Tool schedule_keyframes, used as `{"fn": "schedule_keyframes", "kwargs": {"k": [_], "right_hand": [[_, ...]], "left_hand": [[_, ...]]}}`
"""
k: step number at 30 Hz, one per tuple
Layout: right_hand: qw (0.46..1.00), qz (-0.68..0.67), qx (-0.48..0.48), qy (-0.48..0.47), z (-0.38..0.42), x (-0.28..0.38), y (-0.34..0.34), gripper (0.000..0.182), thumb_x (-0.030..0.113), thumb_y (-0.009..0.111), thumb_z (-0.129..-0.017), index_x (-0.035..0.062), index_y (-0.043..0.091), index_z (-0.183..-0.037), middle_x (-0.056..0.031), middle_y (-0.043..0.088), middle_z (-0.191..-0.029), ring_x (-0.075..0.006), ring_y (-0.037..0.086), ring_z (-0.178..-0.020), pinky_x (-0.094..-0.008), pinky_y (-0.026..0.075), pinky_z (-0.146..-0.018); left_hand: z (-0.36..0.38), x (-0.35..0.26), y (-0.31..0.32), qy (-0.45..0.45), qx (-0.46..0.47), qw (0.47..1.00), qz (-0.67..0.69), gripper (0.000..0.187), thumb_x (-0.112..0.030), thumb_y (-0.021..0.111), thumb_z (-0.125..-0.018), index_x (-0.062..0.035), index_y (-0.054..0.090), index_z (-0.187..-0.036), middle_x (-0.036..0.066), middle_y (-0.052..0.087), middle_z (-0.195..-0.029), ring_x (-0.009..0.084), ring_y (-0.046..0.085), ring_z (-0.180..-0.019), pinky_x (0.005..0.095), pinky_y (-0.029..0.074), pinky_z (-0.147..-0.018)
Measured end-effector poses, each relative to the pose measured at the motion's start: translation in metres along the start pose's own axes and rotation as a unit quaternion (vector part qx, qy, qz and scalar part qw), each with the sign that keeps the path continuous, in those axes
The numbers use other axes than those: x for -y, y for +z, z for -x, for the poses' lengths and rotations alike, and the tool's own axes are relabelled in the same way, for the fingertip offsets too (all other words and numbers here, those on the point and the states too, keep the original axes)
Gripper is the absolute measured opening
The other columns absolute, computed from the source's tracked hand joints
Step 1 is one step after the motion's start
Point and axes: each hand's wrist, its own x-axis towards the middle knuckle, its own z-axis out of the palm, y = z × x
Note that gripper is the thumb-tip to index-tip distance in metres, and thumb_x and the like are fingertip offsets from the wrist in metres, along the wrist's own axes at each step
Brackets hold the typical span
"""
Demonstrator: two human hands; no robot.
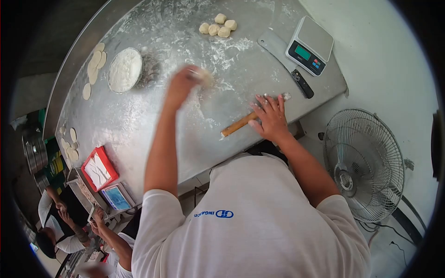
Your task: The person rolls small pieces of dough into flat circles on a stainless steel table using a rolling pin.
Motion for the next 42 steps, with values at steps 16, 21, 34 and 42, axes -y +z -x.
{"fn": "schedule_keyframes", "kwargs": {"k": [16, 21, 34, 42], "right_hand": [[0.997, 0.04, 0.01, 0.073, -0.094, -0.002, 0.025, 0.069, 0.051, 0.057, -0.101, 0.0126, 0.052, -0.157, -0.0193, 0.041, -0.167, -0.043, 0.039, -0.152, -0.0632, 0.019, -0.126], [0.995, 0.043, 0.064, 0.06, -0.01, 0.016, 0.009, 0.069, 0.051, 0.061, -0.098, 0.0134, 0.054, -0.155, -0.0203, 0.043, -0.165, -0.0438, 0.043, -0.149, -0.0638, 0.025, -0.122], [0.997, 0.03, 0.042, 0.052, -0.057, 0.007, 0.017, 0.067, 0.05, 0.056, -0.102, 0.0089, 0.054, -0.155, -0.0218, 0.044, -0.165, -0.0426, 0.04, -0.152, -0.0619, 0.022, -0.125], [0.991, 0.093, 0.027, 0.093, -0.127, 0.011, 0.018, 0.068, 0.052, 0.055, -0.103, 0.0155, 0.048, -0.16, -0.0221, 0.039, -0.167, -0.0443, 0.035, -0.155, -0.0638, 0.022, -0.125]], "left_hand": [[0.024, -0.021, 0.058, 0.067, 0.134, 0.957, -0.247, 0.027, -0.026, 0.08, -0.091, -0.0039, 0.075, -0.106, 0.017, 0.075, -0.096, 0.0327, 0.073, -0.09, 0.042, 0.056, -0.082], [0.055, 0.0, 0.075, -0.026, 0.101, 0.991, -0.09, 0.024, -0.022, 0.078, -0.093, -0.0025, 0.07, -0.105, 0.017, 0.073, -0.089, 0.0313, 0.072, -0.084, 0.042, 0.054, -0.078], [0.033, -0.011, 0.065, 0.118, 0.158, 0.954, -0.227, 0.028, -0.025, 0.078, -0.09, -0.0031, 0.073, -0.108, 0.022, 0.073, -0.101, 0.0369, 0.072, -0.093, 0.0477, 0.055, -0.085], [0.046, -0.003, 0.092, 0.055, -0.003, 0.976, -0.209, 0.022, -0.024, 0.075, -0.093, -0.0053, 0.07, -0.103, 0.023, 0.073, -0.09, 0.0426, 0.073, -0.086, 0.0488, 0.056, -0.076]]}}
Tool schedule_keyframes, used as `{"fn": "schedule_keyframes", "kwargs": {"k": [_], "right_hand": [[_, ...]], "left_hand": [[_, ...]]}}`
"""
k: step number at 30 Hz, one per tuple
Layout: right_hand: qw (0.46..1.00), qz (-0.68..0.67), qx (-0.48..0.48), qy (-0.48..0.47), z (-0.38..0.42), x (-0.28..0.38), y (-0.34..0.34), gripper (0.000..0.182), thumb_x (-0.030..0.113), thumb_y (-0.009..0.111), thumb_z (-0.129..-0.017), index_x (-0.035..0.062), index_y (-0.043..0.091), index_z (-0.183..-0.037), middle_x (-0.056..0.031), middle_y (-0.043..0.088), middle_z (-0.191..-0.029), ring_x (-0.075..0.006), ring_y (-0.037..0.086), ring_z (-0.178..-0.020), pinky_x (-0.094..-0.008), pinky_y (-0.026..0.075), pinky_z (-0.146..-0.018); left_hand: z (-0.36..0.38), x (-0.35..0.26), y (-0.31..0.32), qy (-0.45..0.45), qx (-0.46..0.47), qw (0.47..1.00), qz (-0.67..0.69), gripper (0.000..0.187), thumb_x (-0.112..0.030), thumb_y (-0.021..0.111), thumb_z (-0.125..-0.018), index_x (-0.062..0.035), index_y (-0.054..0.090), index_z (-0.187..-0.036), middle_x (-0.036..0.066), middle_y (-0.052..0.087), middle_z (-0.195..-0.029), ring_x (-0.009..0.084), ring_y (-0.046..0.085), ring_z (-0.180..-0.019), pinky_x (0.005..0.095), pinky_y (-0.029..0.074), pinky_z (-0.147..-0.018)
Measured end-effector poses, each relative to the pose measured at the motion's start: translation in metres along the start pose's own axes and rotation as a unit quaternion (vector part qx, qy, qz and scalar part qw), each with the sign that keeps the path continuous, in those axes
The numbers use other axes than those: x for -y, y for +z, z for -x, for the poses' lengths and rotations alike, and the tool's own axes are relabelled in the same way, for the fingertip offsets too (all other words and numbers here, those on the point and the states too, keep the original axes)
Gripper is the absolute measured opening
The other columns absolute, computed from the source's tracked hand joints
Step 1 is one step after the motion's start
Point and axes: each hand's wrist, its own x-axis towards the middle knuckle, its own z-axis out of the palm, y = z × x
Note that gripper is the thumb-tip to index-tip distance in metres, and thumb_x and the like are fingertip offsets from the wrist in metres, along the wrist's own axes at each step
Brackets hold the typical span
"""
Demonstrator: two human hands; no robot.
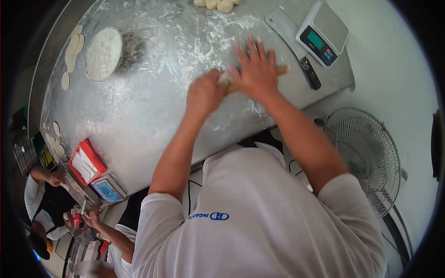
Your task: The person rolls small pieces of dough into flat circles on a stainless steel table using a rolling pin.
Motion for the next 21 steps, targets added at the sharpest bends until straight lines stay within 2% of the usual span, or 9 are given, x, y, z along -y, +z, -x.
{"fn": "schedule_keyframes", "kwargs": {"k": [1, 4, 6, 9, 10, 12, 14, 17, 21], "right_hand": [[1.0, -0.002, -0.015, 0.009, -0.017, 0.001, 0.01, 0.068, 0.052, 0.055, -0.103, 0.0152, 0.048, -0.161, -0.022, 0.039, -0.167, -0.0442, 0.034, -0.155, -0.0634, 0.023, -0.125], [0.998, -0.019, -0.063, 0.01, -0.049, 0.001, 0.012, 0.068, 0.051, 0.055, -0.104, 0.0144, 0.047, -0.161, -0.0216, 0.04, -0.167, -0.0439, 0.035, -0.155, -0.0618, 0.023, -0.126], [0.997, -0.055, -0.056, -0.007, -0.019, -0.003, 0.01, 0.066, 0.05, 0.055, -0.104, 0.014, 0.049, -0.159, -0.0213, 0.041, -0.166, -0.0437, 0.036, -0.154, -0.0603, 0.023, -0.126], [0.996, -0.069, -0.034, -0.047, 0.078, -0.018, 0.008, 0.065, 0.051, 0.06, -0.099, 0.0135, 0.057, -0.153, -0.0217, 0.048, -0.161, -0.0435, 0.044, -0.148, -0.0589, 0.027, -0.123], [0.996, -0.061, -0.015, -0.058, 0.101, -0.02, 0.003, 0.065, 0.051, 0.061, -0.099, 0.0142, 0.059, -0.152, -0.0217, 0.05, -0.16, -0.0433, 0.046, -0.146, -0.0586, 0.028, -0.122], [0.998, -0.052, -0.009, -0.043, 0.111, -0.018, 0.003, 0.065, 0.051, 0.062, -0.098, 0.0153, 0.059, -0.152, -0.0216, 0.05, -0.16, -0.0431, 0.046, -0.147, -0.0589, 0.028, -0.122], [0.999, -0.025, -0.006, -0.018, 0.088, -0.014, 0.004, 0.066, 0.051, 0.06, -0.099, 0.0142, 0.057, -0.154, -0.022, 0.047, -0.162, -0.0439, 0.044, -0.148, -0.0604, 0.027, -0.122], [0.999, -0.019, -0.033, 0.004, -0.004, 0.0, 0.001, 0.07, 0.051, 0.057, -0.102, 0.0126, 0.049, -0.16, -0.0227, 0.043, -0.165, -0.0438, 0.039, -0.152, -0.0619, 0.025, -0.124], [0.997, -0.03, -0.069, 0.004, -0.05, -0.002, 0.017, 0.07, 0.051, 0.056, -0.103, 0.0119, 0.046, -0.16, -0.0226, 0.043, -0.165, -0.0419, 0.038, -0.153, -0.0606, 0.025, -0.125]], "left_hand": [[-0.01, -0.002, -0.008, -0.011, -0.002, 0.999, 0.032, 0.021, -0.024, 0.073, -0.093, -0.004, 0.071, -0.099, 0.023, 0.074, -0.094, 0.0454, 0.071, -0.087, 0.0545, 0.055, -0.079], [-0.025, 0.001, -0.019, 0.056, 0.01, 0.998, 0.041, 0.023, -0.024, 0.074, -0.093, -0.0028, 0.073, -0.102, 0.023, 0.074, -0.093, 0.0431, 0.071, -0.088, 0.0508, 0.056, -0.08], [-0.024, 0.004, -0.022, 0.099, 0.064, 0.993, -0.005, 0.025, -0.024, 0.075, -0.093, -0.002, 0.074, -0.105, 0.022, 0.074, -0.092, 0.0408, 0.071, -0.086, 0.0467, 0.056, -0.08], [-0.005, 0.012, -0.013, 0.097, 0.043, 0.994, 0.022, 0.022, -0.023, 0.075, -0.093, -0.0021, 0.073, -0.101, 0.023, 0.073, -0.093, 0.0413, 0.071, -0.088, 0.047, 0.055, -0.081], [0.004, 0.005, -0.014, 0.009, 0.077, 0.993, 0.087, 0.022, -0.022, 0.074, -0.094, -0.0027, 0.072, -0.105, 0.023, 0.073, -0.092, 0.0425, 0.071, -0.088, 0.0476, 0.054, -0.08], [0.019, -0.005, -0.01, -0.053, 0.103, 0.987, 0.111, 0.023, -0.021, 0.074, -0.094, -0.0031, 0.071, -0.108, 0.023, 0.073, -0.092, 0.0433, 0.071, -0.088, 0.0479, 0.054, -0.08], [0.024, -0.003, -0.002, -0.048, 0.092, 0.99, 0.1, 0.026, -0.019, 0.073, -0.094, -0.0036, 0.069, -0.114, 0.024, 0.074, -0.091, 0.0428, 0.072, -0.088, 0.0483, 0.055, -0.079], [0.01, -0.006, -0.005, 0.024, -0.03, 0.998, 0.049, 0.017, -0.017, 0.072, -0.094, -0.0036, 0.07, -0.104, 0.024, 0.074, -0.092, 0.0466, 0.071, -0.086, 0.0543, 0.056, -0.08], [-0.018, -0.002, -0.018, 0.023, -0.02, 0.998, 0.049, 0.02, -0.021, 0.073, -0.094, -0.0034, 0.075, -0.104, 0.024, 0.075, -0.095, 0.0445, 0.072, -0.09, 0.0529, 0.055, -0.085]]}}
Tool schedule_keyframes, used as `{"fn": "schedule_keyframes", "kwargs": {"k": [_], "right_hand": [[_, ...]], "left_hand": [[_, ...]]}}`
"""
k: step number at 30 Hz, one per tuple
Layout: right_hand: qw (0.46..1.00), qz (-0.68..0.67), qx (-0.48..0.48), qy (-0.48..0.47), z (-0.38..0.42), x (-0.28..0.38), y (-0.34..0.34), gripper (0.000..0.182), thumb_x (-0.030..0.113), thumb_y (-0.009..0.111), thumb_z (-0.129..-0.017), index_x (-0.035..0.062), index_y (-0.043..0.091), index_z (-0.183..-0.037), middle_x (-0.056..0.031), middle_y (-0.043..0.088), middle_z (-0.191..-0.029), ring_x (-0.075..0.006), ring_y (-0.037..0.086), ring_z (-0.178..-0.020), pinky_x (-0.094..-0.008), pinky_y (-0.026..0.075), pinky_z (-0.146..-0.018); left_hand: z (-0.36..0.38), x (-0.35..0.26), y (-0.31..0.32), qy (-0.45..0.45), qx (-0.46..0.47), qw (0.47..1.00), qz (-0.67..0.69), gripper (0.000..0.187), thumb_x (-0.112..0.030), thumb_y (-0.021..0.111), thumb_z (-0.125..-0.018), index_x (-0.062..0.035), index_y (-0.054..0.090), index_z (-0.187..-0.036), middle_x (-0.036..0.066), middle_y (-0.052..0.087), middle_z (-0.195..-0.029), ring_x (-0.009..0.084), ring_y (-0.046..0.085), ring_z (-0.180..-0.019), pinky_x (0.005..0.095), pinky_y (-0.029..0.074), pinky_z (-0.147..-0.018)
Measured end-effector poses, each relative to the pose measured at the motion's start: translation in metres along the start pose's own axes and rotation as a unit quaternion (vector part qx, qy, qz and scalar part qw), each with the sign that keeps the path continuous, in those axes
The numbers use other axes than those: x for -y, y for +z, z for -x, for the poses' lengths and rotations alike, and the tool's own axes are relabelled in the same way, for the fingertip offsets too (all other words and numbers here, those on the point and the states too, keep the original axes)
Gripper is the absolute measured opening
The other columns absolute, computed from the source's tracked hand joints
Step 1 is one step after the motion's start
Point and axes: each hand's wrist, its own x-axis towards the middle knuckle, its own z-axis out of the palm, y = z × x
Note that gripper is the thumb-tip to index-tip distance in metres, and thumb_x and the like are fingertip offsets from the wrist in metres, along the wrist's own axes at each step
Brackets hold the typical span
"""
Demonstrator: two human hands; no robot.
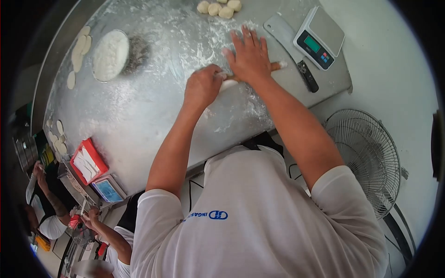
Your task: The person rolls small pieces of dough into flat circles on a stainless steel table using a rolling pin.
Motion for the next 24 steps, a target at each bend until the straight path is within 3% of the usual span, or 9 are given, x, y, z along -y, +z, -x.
{"fn": "schedule_keyframes", "kwargs": {"k": [4, 6, 9, 13, 16, 20, 24], "right_hand": [[0.998, -0.019, 0.039, -0.045, 0.099, -0.017, -0.02, 0.068, 0.051, 0.06, -0.098, 0.0107, 0.057, -0.153, -0.0225, 0.047, -0.162, -0.0424, 0.043, -0.15, -0.0608, 0.027, -0.123], [0.997, -0.033, 0.055, -0.048, 0.152, -0.018, -0.042, 0.066, 0.051, 0.063, -0.097, 0.0124, 0.06, -0.15, -0.0213, 0.05, -0.16, -0.0433, 0.046, -0.147, -0.0615, 0.028, -0.122], [0.998, -0.026, 0.053, -0.034, 0.153, -0.019, -0.035, 0.067, 0.052, 0.062, -0.096, 0.0151, 0.059, -0.152, -0.0203, 0.05, -0.161, -0.0435, 0.047, -0.147, -0.0616, 0.028, -0.122], [0.999, 0.016, 0.042, 0.006, 0.037, 0.001, -0.016, 0.067, 0.053, 0.054, -0.104, 0.0158, 0.049, -0.16, -0.0201, 0.039, -0.168, -0.0424, 0.036, -0.155, -0.0608, 0.023, -0.125], [1.0, 0.011, 0.023, 0.004, -0.004, 0.003, 0.001, 0.065, 0.052, 0.05, -0.105, 0.015, 0.049, -0.159, -0.0188, 0.039, -0.169, -0.0398, 0.031, -0.158, -0.0591, 0.021, -0.128], [0.998, -0.022, 0.045, -0.028, 0.074, -0.01, -0.021, 0.065, 0.048, 0.058, -0.102, 0.0112, 0.054, -0.155, -0.023, 0.045, -0.164, -0.0404, 0.04, -0.152, -0.0586, 0.026, -0.125], [0.994, -0.017, 0.09, -0.051, 0.156, -0.02, -0.04, 0.067, 0.05, 0.061, -0.099, 0.0122, 0.057, -0.154, -0.0232, 0.045, -0.163, -0.0447, 0.041, -0.15, -0.0601, 0.029, -0.122]], "left_hand": [[0.011, 0.009, 0.001, 0.038, 0.057, 0.997, -0.047, 0.025, -0.025, 0.073, -0.094, -0.0036, 0.077, -0.108, 0.022, 0.075, -0.102, 0.0416, 0.072, -0.095, 0.0469, 0.056, -0.086], [0.027, -0.001, -0.002, -0.057, 0.075, 0.995, 0.041, 0.025, -0.021, 0.073, -0.094, -0.0035, 0.073, -0.112, 0.022, 0.075, -0.104, 0.042, 0.072, -0.096, 0.0456, 0.056, -0.086], [0.046, -0.008, 0.005, -0.139, 0.134, 0.975, 0.108, 0.028, -0.018, 0.071, -0.096, -0.0037, 0.067, -0.119, 0.022, 0.075, -0.101, 0.0416, 0.073, -0.096, 0.0449, 0.056, -0.084], [0.031, 0.012, 0.021, -0.008, -0.013, 1.0, -0.004, 0.028, -0.019, 0.07, -0.097, -0.0043, 0.068, -0.121, 0.021, 0.076, -0.096, 0.0404, 0.075, -0.091, 0.0472, 0.057, -0.079], [0.003, 0.006, 0.011, -0.014, -0.015, 1.0, 0.006, 0.03, -0.021, 0.071, -0.097, -0.0053, 0.069, -0.122, 0.021, 0.076, -0.096, 0.0422, 0.074, -0.09, 0.0468, 0.057, -0.079], [0.013, 0.005, 0.004, 0.068, 0.085, 0.992, -0.068, 0.028, -0.025, 0.072, -0.096, -0.0031, 0.072, -0.114, 0.023, 0.074, -0.102, 0.0396, 0.072, -0.096, 0.0452, 0.056, -0.086], [0.038, 0.004, 0.009, -0.077, 0.112, 0.989, 0.066, 0.023, -0.023, 0.073, -0.096, -0.0039, 0.071, -0.108, 0.023, 0.073, -0.1, 0.0415, 0.069, -0.095, 0.0458, 0.053, -0.083]]}}
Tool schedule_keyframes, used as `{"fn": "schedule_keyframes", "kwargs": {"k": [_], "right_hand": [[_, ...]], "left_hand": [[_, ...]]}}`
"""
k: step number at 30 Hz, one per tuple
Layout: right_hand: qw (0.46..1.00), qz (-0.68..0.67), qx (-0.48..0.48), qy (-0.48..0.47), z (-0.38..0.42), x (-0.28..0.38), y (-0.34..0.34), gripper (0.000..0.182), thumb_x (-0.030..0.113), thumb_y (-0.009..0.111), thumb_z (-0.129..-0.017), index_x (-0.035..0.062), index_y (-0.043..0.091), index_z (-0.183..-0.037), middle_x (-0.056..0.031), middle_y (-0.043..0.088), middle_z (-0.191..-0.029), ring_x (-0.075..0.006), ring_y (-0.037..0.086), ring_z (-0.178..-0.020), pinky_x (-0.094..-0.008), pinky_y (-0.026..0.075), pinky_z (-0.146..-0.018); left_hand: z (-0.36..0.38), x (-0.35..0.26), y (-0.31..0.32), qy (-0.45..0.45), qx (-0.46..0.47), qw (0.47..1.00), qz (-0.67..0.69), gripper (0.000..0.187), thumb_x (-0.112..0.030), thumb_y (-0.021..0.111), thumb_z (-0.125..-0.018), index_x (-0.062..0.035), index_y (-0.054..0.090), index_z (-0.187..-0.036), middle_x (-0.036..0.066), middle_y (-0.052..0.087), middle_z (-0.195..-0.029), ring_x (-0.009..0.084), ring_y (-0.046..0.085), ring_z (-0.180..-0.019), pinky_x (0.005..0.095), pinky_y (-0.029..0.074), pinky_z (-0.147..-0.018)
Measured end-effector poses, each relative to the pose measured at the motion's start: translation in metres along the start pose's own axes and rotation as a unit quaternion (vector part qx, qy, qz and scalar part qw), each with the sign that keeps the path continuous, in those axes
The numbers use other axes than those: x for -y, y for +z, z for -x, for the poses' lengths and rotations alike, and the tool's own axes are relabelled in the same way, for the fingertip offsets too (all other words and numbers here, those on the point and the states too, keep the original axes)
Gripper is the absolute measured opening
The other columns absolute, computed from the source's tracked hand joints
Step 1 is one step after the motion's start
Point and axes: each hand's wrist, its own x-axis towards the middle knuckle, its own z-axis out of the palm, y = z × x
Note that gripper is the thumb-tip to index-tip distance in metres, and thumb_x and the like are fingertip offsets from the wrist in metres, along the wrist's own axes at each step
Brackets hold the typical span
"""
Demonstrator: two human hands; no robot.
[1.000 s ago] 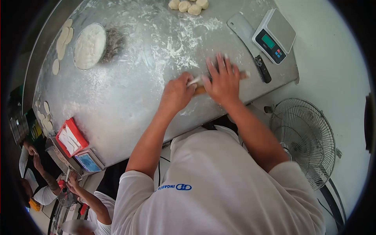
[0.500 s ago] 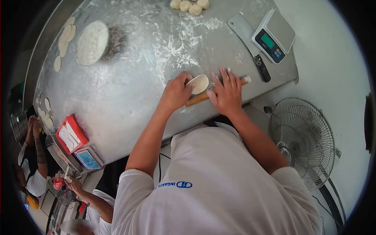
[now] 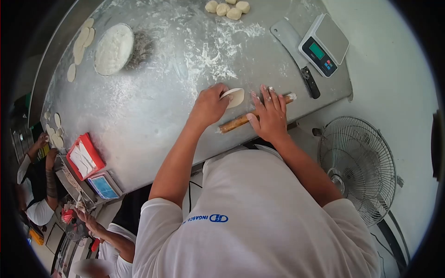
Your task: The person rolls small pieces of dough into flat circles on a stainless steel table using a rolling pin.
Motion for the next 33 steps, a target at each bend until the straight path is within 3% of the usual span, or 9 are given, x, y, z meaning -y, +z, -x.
{"fn": "schedule_keyframes", "kwargs": {"k": [4, 5, 9, 14, 18, 25, 29, 32, 33], "right_hand": [[0.998, 0.047, -0.031, 0.032, -0.083, 0.015, 0.003, 0.069, 0.052, 0.06, -0.1, 0.0148, 0.053, -0.157, -0.022, 0.042, -0.166, -0.045, 0.039, -0.152, -0.0612, 0.025, -0.124], [0.998, 0.026, -0.048, 0.038, -0.121, 0.016, 0.009, 0.068, 0.051, 0.058, -0.102, 0.0148, 0.05, -0.159, -0.0216, 0.041, -0.166, -0.0441, 0.04, -0.151, -0.0611, 0.025, -0.124], [0.993, -0.006, -0.12, -0.007, -0.175, 0.013, 0.015, 0.062, 0.047, 0.054, -0.106, 0.0139, 0.05, -0.158, -0.0194, 0.042, -0.166, -0.0396, 0.041, -0.151, -0.0615, 0.024, -0.125], [0.997, -0.025, -0.068, -0.018, -0.037, 0.004, 0.013, 0.061, 0.047, 0.061, -0.099, 0.015, 0.059, -0.151, -0.0182, 0.051, -0.16, -0.0404, 0.048, -0.145, -0.0635, 0.025, -0.123], [1.0, -0.011, -0.013, 0.004, 0.006, 0.01, 0.004, 0.064, 0.049, 0.062, -0.098, 0.0179, 0.058, -0.153, -0.0179, 0.048, -0.162, -0.0414, 0.047, -0.146, -0.0646, 0.025, -0.123], [0.995, 0.02, -0.098, 0.028, -0.171, 0.021, 0.023, 0.061, 0.045, 0.055, -0.105, 0.0139, 0.051, -0.157, -0.0204, 0.043, -0.166, -0.0441, 0.039, -0.153, -0.0631, 0.02, -0.127], [0.997, -0.018, -0.075, 0.014, -0.113, 0.019, 0.009, 0.063, 0.046, 0.055, -0.104, 0.0135, 0.051, -0.158, -0.0195, 0.045, -0.164, -0.0408, 0.04, -0.152, -0.0619, 0.023, -0.125], [0.999, -0.019, -0.032, -0.026, -0.011, 0.009, 0.006, 0.061, 0.043, 0.06, -0.1, 0.0139, 0.056, -0.154, -0.0187, 0.048, -0.162, -0.043, 0.044, -0.148, -0.0629, 0.025, -0.122], [0.999, -0.019, -0.026, -0.021, -0.001, 0.01, 0.003, 0.062, 0.044, 0.061, -0.1, 0.014, 0.057, -0.154, -0.0191, 0.048, -0.161, -0.0433, 0.045, -0.147, -0.0632, 0.026, -0.122]], "left_hand": [[0.002, -0.005, 0.0, -0.002, -0.041, 0.999, -0.001, 0.025, -0.022, 0.071, -0.097, -0.0053, 0.066, -0.115, 0.024, 0.073, -0.091, 0.0455, 0.072, -0.09, 0.0491, 0.055, -0.079], [-0.005, -0.002, 0.003, 0.022, -0.089, 0.994, -0.055, 0.024, -0.019, 0.071, -0.094, -0.0056, 0.066, -0.113, 0.025, 0.074, -0.093, 0.0511, 0.07, -0.087, 0.0573, 0.054, -0.077], [-0.028, -0.013, -0.019, 0.047, -0.091, 0.994, -0.04, 0.025, -0.019, 0.073, -0.093, -0.0044, 0.071, -0.112, 0.023, 0.075, -0.098, 0.0437, 0.072, -0.092, 0.05, 0.056, -0.083], [-0.013, 0.004, -0.011, 0.067, -0.054, 0.995, -0.053, 0.02, -0.017, 0.073, -0.094, -0.0048, 0.074, -0.109, 0.02, 0.075, -0.098, 0.0345, 0.073, -0.094, 0.0417, 0.055, -0.085], [0.013, 0.003, -0.004, -0.04, 0.017, 0.996, 0.075, 0.021, -0.014, 0.072, -0.095, -0.0046, 0.07, -0.114, 0.018, 0.074, -0.095, 0.0302, 0.072, -0.086, 0.0398, 0.054, -0.08], [-0.016, -0.005, -0.012, 0.036, -0.111, 0.993, 0.031, 0.026, -0.014, 0.073, -0.092, -0.004, 0.068, -0.115, 0.02, 0.076, -0.102, 0.0412, 0.073, -0.095, 0.0462, 0.057, -0.085], [-0.021, 0.006, -0.017, 0.121, -0.043, 0.982, -0.139, 0.026, -0.022, 0.075, -0.092, -0.0041, 0.074, -0.111, 0.022, 0.074, -0.103, 0.0408, 0.07, -0.097, 0.0481, 0.054, -0.089], [0.0, 0.007, -0.008, 0.05, -0.069, 0.995, -0.057, 0.023, -0.021, 0.074, -0.093, -0.0036, 0.072, -0.109, 0.022, 0.073, -0.102, 0.0416, 0.07, -0.098, 0.0475, 0.054, -0.088], [0.008, 0.001, -0.008, -0.047, -0.022, 0.998, 0.029, 0.026, -0.022, 0.074, -0.094, -0.0033, 0.068, -0.113, 0.023, 0.072, -0.099, 0.0411, 0.071, -0.094, 0.0473, 0.054, -0.085]]}}
